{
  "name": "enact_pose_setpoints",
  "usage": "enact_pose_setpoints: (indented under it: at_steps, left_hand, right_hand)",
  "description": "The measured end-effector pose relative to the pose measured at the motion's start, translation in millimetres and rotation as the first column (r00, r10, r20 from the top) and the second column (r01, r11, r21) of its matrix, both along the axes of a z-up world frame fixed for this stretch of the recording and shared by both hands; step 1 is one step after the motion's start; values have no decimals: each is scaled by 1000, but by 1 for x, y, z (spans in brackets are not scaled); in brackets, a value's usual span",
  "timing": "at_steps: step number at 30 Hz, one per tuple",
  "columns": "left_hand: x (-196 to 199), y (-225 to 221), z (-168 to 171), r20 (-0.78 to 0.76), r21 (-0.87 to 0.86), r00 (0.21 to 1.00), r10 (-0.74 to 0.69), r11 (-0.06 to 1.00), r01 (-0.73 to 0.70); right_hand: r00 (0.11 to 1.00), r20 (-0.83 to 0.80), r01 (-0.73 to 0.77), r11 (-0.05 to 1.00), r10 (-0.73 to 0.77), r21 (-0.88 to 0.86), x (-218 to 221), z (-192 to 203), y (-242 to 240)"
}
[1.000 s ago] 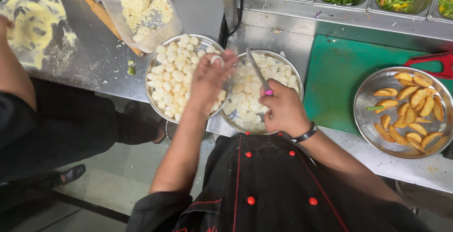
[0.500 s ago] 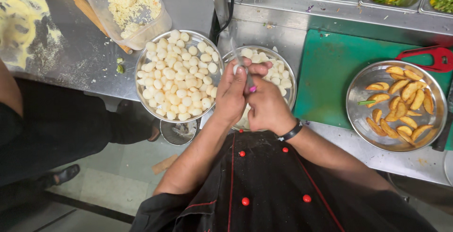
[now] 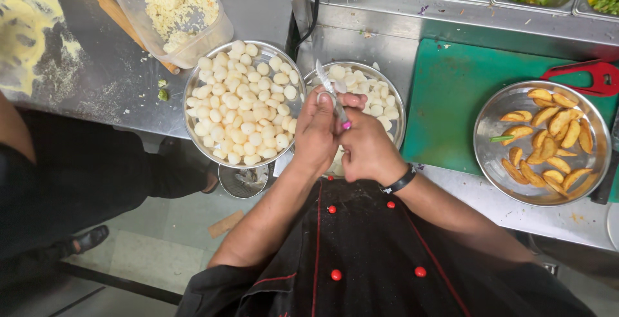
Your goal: The person uses a small knife to slice small white vegetables, such as garlic or pearl onions, and places the slices into a metal bowl at a kitchen prep station.
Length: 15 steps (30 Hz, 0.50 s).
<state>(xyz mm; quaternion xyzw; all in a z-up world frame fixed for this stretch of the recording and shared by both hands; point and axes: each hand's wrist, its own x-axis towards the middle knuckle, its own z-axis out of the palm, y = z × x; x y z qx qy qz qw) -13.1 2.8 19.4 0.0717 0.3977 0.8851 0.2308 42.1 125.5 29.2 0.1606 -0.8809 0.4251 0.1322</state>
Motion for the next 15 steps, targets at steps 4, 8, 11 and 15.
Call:
enact_pose_setpoints:
  at_steps: [4,8,11,15]
  left_hand:
    - [-4,-4,-15,17,65,999,-49,997,48]
    - [-6,-2,-23,109,216,992,-65,976,40]
    - [-10,-8,-29,288,161,957,-46,987,-1]
    - [-19,-33,-40,-588,-647,809,-1,600,-470]
  right_hand:
    - [995,46,-87,996,86,18,7,-7,-2]
    - [993,53,-105,994,104,9,10,-8,4]
    - [995,91,-47,994,37,102,16,4,11]
    - [981,134,89,932,-144,352,21,17,21]
